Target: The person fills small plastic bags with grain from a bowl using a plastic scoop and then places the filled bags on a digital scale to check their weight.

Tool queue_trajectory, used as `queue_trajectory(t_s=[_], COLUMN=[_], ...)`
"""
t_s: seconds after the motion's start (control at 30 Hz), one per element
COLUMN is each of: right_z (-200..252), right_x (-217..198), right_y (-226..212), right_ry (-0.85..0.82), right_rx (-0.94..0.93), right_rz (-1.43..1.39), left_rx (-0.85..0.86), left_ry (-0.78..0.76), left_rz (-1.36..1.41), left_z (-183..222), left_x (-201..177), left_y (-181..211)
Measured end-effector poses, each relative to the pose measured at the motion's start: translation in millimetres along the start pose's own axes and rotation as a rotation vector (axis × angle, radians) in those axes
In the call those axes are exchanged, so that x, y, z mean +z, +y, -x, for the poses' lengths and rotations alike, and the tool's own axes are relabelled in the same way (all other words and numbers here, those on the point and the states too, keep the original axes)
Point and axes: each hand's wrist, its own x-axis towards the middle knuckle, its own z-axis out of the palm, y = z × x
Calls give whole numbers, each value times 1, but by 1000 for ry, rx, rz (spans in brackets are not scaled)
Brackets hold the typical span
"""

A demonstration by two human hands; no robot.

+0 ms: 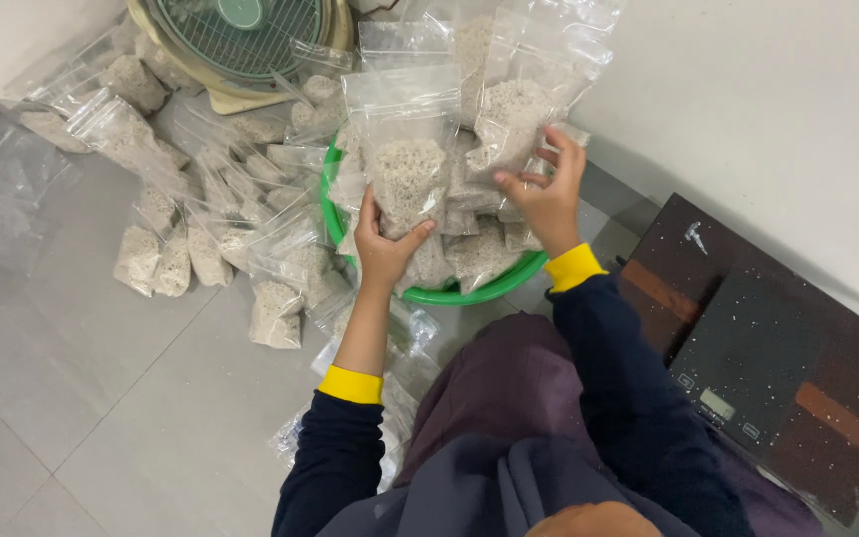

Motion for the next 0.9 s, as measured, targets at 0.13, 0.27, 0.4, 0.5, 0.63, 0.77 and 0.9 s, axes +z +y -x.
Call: queue_trajectory(t_s=[0.13, 0.27, 0.4, 0.5, 0.63, 0.77, 0.9], right_z=[9, 2, -3, -1, 1, -2, -10], right_x=[17, 30, 33, 29, 21, 15, 16], right_y=[-9, -4, -9, -10, -11, -19, -35], right_ry=[32, 71, 59, 29, 0, -34, -77], right_rx=[-235, -272, -181, -147, -164, -181, -142], right_rz=[363, 471, 462, 442, 427, 425, 488], left_rx=[-16, -25, -31, -47, -29, 26, -38], left_ry=[-7, -18, -29, -40, -31, -53, -154], left_rz=[-6, -8, -8, -19, -27, -44, -316], left_z=[1, -1, 1, 4, 3, -16, -58], left_x=[1, 0, -1, -6, 2, 15, 25], left_y=[9, 11, 2, -11, 7, 45, 76])
